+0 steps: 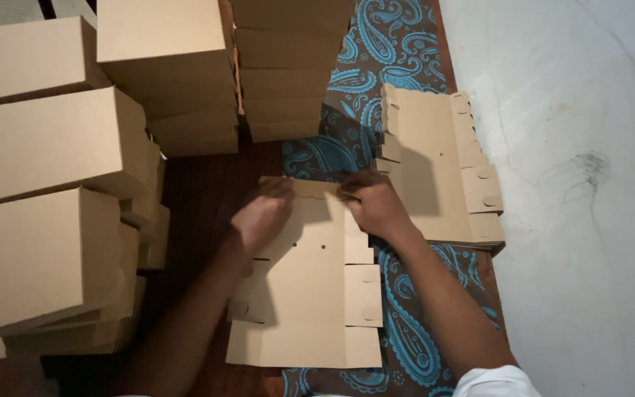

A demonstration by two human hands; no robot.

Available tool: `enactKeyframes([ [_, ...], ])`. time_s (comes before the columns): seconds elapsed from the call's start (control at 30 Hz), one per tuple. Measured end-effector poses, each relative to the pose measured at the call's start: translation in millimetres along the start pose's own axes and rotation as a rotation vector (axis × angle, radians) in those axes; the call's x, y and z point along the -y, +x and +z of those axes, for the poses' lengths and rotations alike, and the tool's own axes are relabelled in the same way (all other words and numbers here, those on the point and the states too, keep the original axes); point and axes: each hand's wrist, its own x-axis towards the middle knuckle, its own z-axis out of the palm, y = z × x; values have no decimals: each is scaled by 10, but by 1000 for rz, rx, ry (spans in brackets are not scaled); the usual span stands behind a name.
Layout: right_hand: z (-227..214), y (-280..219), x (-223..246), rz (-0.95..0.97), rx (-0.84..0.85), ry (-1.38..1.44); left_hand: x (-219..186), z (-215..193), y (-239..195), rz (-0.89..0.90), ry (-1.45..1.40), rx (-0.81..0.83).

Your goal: Folding flat cardboard templates into boxes and stacking them on a table.

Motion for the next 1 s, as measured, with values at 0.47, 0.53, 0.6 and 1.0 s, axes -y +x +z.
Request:
enactKeyframes([
  [0.47, -365, 153, 875, 179, 481, -219, 450, -599, 214, -57, -903, 368],
  [0.53, -196, 104, 804, 158, 487, -292, 537, -760, 203, -62, -892, 393],
  [0.6, -188, 99, 814, 146, 440, -302, 593, -900, 187, -67, -879, 442],
  [1.0, -491, 134, 1007, 273, 340, -406, 670, -1150, 114, -258, -939, 418],
])
